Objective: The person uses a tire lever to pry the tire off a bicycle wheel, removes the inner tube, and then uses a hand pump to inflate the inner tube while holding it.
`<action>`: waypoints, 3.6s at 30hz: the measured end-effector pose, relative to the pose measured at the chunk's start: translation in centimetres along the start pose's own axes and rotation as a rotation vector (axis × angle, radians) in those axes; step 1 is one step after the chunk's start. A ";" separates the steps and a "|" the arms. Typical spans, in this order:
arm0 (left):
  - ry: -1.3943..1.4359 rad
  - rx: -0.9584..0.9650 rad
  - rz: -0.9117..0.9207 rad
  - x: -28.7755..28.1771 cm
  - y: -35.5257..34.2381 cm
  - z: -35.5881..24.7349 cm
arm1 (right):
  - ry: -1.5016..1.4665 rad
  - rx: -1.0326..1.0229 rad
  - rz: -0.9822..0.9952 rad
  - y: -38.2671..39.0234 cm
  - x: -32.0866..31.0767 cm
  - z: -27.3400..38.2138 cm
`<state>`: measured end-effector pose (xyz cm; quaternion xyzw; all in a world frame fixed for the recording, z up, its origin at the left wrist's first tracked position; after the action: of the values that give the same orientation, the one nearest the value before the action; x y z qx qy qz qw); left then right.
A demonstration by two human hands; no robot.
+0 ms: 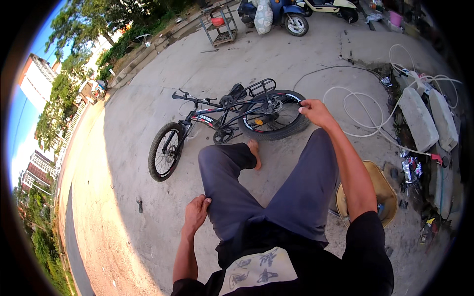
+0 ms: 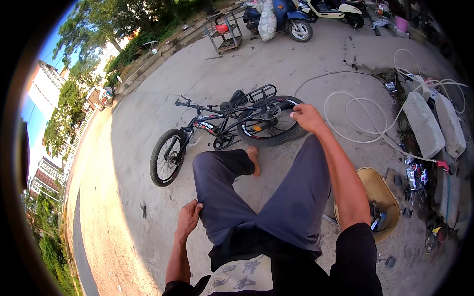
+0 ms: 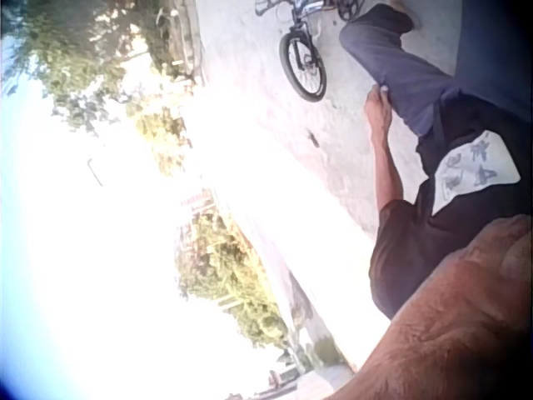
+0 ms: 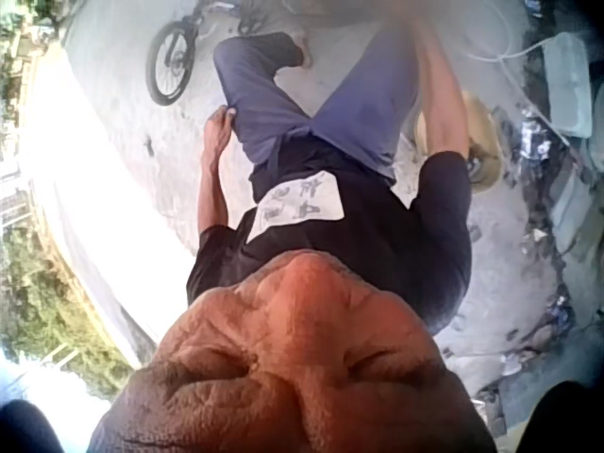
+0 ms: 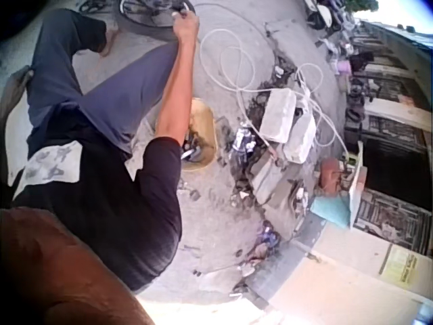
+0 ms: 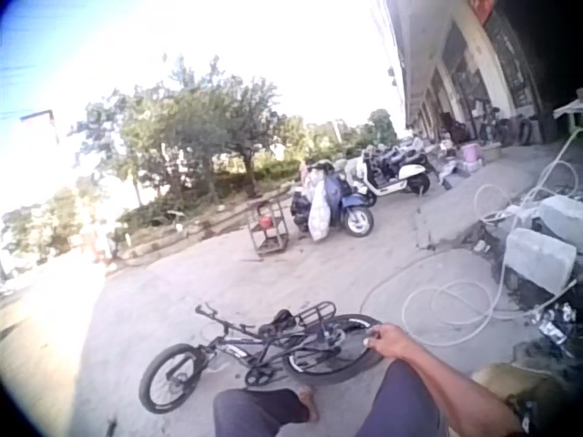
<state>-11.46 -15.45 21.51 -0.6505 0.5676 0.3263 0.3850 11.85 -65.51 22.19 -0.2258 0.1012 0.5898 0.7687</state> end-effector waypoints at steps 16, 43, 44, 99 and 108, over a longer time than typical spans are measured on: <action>-0.107 0.594 0.317 -2.5 -5.2 -12.3 | 0.257 -0.074 -0.069 4.4 -5.7 6.6; -0.148 0.976 0.617 21.9 -20.1 -19.9 | 1.209 0.015 0.411 -8.3 22.6 -2.7; -0.172 1.016 0.619 22.2 -20.5 -19.7 | 1.190 -0.059 0.380 -8.0 22.8 -2.5; -0.412 0.962 0.709 25.5 -26.3 -15.2 | -0.695 1.132 -0.281 4.7 19.8 -23.9; -0.449 0.912 0.836 25.9 -26.3 -13.9 | -0.651 1.048 -0.534 3.2 13.9 -25.6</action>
<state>18.09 -38.64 9.49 -0.0629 0.7598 0.3028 0.5719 15.64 -64.81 -6.86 0.3494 0.0778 0.2902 0.8875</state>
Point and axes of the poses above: each hand's wrist, its own y-axis away from the middle knuckle, its own x-axis out of the palm, z = x × y, the point moved 9 cm from there along -y, towards the middle knuckle, and after that the axes turned 8 degrees about -z, right-handed, at the moved point
